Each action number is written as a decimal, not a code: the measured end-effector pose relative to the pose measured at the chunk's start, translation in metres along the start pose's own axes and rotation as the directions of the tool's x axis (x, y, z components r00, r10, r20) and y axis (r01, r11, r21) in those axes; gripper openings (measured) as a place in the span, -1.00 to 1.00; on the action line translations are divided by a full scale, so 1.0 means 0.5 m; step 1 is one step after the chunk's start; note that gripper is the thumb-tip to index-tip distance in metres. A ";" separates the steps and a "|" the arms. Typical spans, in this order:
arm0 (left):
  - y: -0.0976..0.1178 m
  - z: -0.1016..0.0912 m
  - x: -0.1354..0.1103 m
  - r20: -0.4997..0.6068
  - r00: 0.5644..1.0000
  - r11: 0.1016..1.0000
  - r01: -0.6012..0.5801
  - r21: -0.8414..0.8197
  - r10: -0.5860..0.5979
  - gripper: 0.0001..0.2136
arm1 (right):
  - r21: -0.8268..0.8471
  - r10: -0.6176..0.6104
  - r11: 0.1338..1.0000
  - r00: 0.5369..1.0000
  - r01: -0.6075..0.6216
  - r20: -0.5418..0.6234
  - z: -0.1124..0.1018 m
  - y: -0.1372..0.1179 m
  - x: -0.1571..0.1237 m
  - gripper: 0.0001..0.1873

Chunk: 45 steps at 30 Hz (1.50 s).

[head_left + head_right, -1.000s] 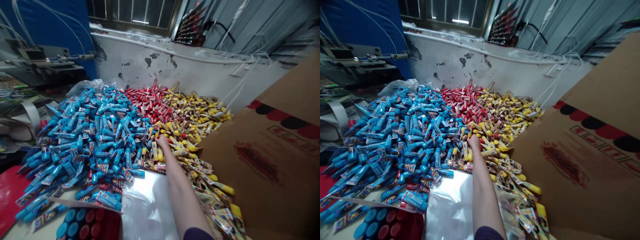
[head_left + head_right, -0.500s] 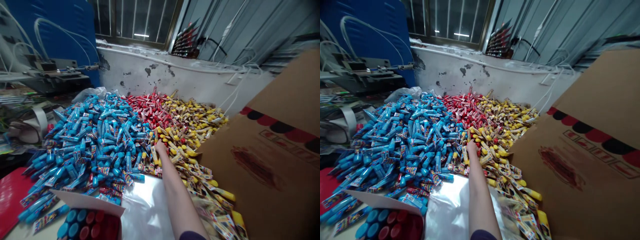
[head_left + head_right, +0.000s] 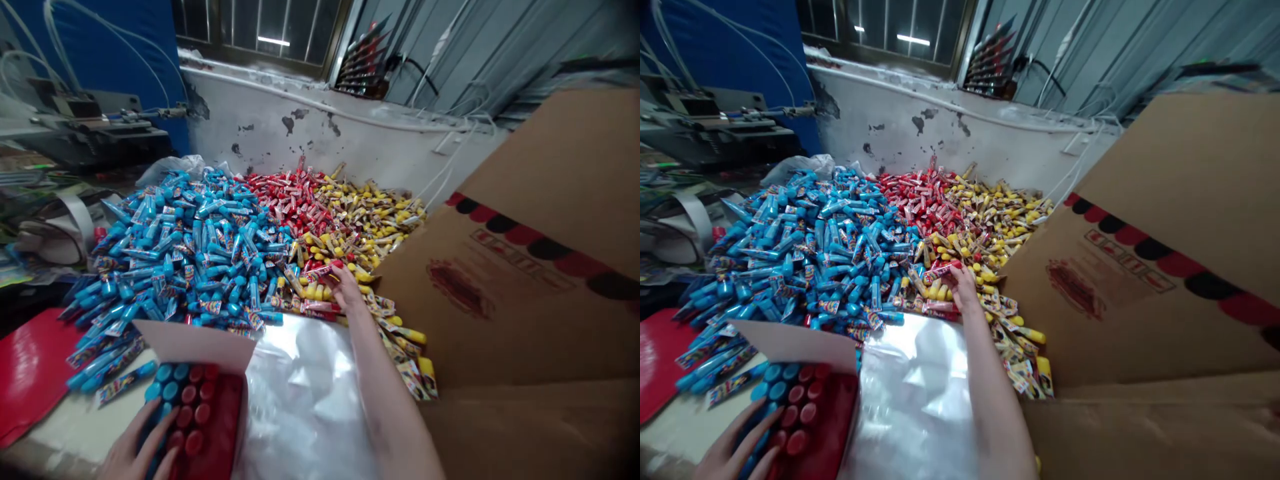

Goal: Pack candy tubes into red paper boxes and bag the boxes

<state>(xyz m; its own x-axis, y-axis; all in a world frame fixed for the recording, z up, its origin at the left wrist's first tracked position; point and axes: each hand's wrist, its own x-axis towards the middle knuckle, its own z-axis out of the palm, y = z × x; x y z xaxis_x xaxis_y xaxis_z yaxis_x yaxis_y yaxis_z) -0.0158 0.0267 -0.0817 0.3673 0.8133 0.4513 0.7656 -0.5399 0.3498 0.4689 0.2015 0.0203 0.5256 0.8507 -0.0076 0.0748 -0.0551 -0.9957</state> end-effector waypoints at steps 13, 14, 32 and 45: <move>0.070 -0.099 0.031 0.250 0.968 0.999 0.007 -0.040 0.003 -0.74 | -0.118 -0.127 0.984 0.990 0.134 0.069 0.188 0.090 -0.666 -0.63; 0.068 -0.100 0.030 0.245 0.969 0.999 0.003 -0.047 0.009 -0.74 | -0.179 -0.152 0.970 0.985 0.164 0.078 0.209 0.101 -0.680 -0.65; 0.058 -0.102 0.023 0.307 0.952 0.993 0.043 -0.112 -0.007 -0.69 | -0.369 -0.452 0.728 0.809 0.578 0.375 0.286 0.133 -0.754 -0.65; 0.001 -0.093 0.025 0.145 0.867 0.668 0.464 -0.582 -0.476 -0.56 | -0.437 -0.296 0.809 0.915 0.393 0.275 0.265 0.133 -0.755 -0.55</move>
<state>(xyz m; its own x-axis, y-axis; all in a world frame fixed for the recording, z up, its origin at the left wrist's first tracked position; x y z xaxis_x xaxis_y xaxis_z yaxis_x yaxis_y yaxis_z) -0.0354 0.0263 -0.0378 0.0303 0.9939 0.1059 0.3749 -0.1096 0.9206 0.1632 -0.0538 -0.0556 0.2253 0.9384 0.2621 0.6372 0.0616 -0.7682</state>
